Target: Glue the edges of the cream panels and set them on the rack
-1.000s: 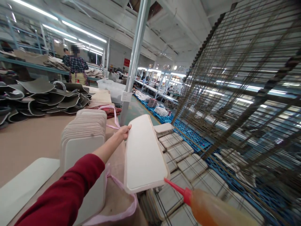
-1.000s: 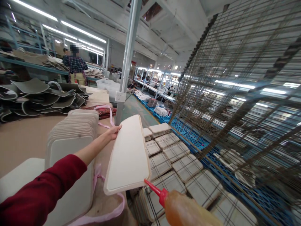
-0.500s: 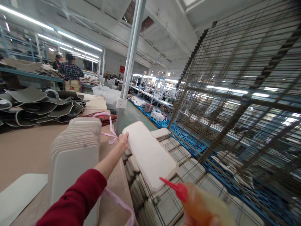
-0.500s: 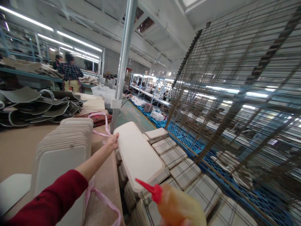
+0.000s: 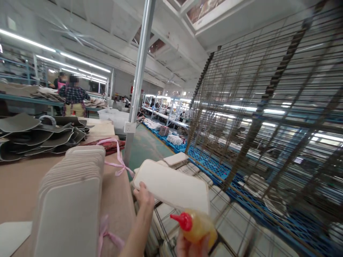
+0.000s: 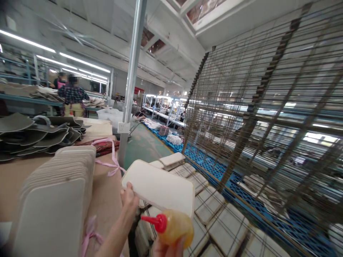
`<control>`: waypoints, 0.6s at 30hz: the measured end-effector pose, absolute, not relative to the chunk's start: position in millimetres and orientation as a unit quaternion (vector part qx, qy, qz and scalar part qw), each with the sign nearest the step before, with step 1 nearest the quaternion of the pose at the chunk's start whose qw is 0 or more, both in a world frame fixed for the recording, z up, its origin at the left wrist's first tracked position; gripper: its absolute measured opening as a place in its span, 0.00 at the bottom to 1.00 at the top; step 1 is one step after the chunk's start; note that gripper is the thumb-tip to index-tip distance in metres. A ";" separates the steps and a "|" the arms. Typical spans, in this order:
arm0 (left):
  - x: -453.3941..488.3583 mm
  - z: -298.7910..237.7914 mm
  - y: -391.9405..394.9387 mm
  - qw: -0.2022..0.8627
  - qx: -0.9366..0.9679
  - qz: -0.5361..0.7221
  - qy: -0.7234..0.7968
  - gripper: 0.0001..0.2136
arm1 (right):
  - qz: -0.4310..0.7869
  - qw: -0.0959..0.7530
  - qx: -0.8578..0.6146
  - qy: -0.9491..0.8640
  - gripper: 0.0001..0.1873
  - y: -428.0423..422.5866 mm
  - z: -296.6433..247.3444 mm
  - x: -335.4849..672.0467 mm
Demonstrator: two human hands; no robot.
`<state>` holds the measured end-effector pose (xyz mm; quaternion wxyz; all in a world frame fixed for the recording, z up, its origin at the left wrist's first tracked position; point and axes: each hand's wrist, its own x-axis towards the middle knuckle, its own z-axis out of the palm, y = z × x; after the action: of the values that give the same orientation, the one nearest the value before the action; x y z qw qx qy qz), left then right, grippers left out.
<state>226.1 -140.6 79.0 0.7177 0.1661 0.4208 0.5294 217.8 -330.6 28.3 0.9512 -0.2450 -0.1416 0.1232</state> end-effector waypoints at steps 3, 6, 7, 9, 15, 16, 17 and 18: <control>214.8 69.7 -153.3 0.730 0.144 0.529 0.409 0.07 | 0.133 0.972 -0.175 -0.077 0.16 -315.1 30.4 218.1; 198.3 67.2 -156.0 0.746 0.102 0.540 0.376 0.06 | 0.149 0.979 -0.137 -0.036 0.17 -305.0 28.9 218.6; 191.8 68.2 -155.9 0.760 0.091 0.533 0.361 0.05 | 0.154 0.979 -0.128 -0.026 0.16 -302.9 27.6 219.1; 177.4 71.4 -155.7 0.796 0.087 0.494 0.338 0.04 | 0.164 0.980 -0.114 -0.008 0.15 -300.4 24.6 221.4; 125.4 48.1 -171.3 0.870 0.186 0.359 0.280 0.04 | 0.169 0.979 -0.112 0.010 0.16 -301.1 15.3 238.1; 117.1 39.9 -175.0 0.879 0.231 0.304 0.284 0.06 | 0.166 0.979 -0.117 0.007 0.17 -301.6 13.7 240.6; 110.0 33.7 -177.3 0.882 0.288 0.238 0.288 0.10 | 0.164 0.979 -0.123 0.002 0.17 -302.1 12.1 242.4; 104.8 31.3 -177.6 0.876 0.357 0.171 0.277 0.15 | 0.162 0.978 -0.131 -0.005 0.17 -302.6 10.6 243.5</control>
<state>104.8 -177.6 31.3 0.8756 0.3567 0.2775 0.1706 243.5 -302.6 10.6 0.9781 -0.1309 -0.0049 0.1617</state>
